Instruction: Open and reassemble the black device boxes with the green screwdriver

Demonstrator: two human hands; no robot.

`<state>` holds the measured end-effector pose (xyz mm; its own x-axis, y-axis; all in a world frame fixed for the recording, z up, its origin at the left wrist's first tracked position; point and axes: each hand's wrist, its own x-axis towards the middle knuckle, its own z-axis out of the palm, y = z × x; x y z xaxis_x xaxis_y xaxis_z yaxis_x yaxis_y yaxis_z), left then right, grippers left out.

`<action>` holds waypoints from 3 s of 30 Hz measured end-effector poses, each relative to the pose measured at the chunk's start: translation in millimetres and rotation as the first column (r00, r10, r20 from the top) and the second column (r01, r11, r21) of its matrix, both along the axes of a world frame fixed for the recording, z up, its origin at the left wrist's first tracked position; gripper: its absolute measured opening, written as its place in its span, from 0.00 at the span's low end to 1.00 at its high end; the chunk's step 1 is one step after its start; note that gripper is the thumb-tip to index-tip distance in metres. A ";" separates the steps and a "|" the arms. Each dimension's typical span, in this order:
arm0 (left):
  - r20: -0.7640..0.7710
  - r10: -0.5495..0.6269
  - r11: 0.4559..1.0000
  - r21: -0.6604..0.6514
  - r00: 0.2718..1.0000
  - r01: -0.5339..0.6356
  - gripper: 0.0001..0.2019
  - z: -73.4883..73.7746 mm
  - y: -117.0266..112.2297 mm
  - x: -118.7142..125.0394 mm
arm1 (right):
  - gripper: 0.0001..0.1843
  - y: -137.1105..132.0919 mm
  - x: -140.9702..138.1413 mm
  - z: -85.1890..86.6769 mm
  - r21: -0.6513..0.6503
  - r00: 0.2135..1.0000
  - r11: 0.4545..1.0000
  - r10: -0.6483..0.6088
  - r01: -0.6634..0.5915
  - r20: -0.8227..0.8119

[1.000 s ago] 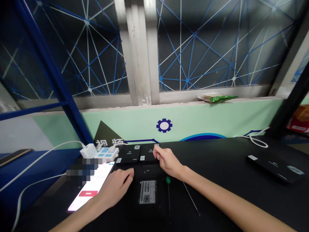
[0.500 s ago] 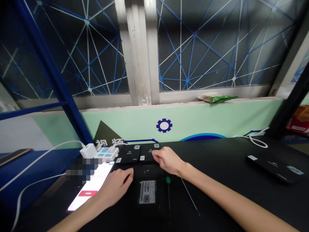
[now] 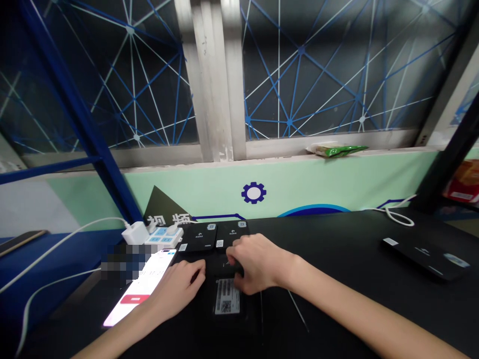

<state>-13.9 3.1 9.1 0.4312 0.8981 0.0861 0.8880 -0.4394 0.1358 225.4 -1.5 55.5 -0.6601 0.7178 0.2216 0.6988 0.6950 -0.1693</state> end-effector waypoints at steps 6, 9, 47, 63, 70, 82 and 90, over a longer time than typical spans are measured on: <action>-0.037 0.011 1.000 0.004 0.999 -0.010 0.12 -1.6 1.8 0.4 | 0.40 -22.3 -8.9 9.5 -0.118 0.988 0.991 0.083 -0.067 0.130; -0.054 0.011 1.000 0.000 0.998 -0.011 0.12 -1.6 2.2 0.8 | 0.45 -28.1 -15.5 10.8 -0.182 0.971 0.981 0.108 -0.070 0.212; -0.073 -0.003 1.000 0.013 0.997 0.004 0.12 -1.0 3.1 0.3 | 0.47 -14.6 -14.6 7.5 -0.095 0.966 0.988 0.140 -0.122 0.217; -0.061 -0.011 1.000 0.015 0.998 0.012 0.12 -1.1 1.3 0.2 | 0.42 -8.2 -14.0 -0.1 -0.102 0.980 0.990 0.110 -0.094 0.164; -0.048 -0.044 0.999 0.010 0.998 0.044 0.13 2.3 0.9 0.2 | 0.44 -1.4 -6.1 9.6 -0.145 0.993 0.988 0.073 -0.059 0.092; 0.007 -0.138 0.989 -0.045 0.990 0.138 0.21 5.2 -6.9 3.7 | 0.44 41.8 3.6 -2.2 -0.132 1.000 0.991 0.014 -0.017 -0.027; 0.016 -0.157 0.986 -0.048 0.987 0.158 0.21 6.9 -8.3 4.2 | 0.44 73.4 -16.0 -14.8 -0.093 0.996 0.993 0.070 -0.076 -0.061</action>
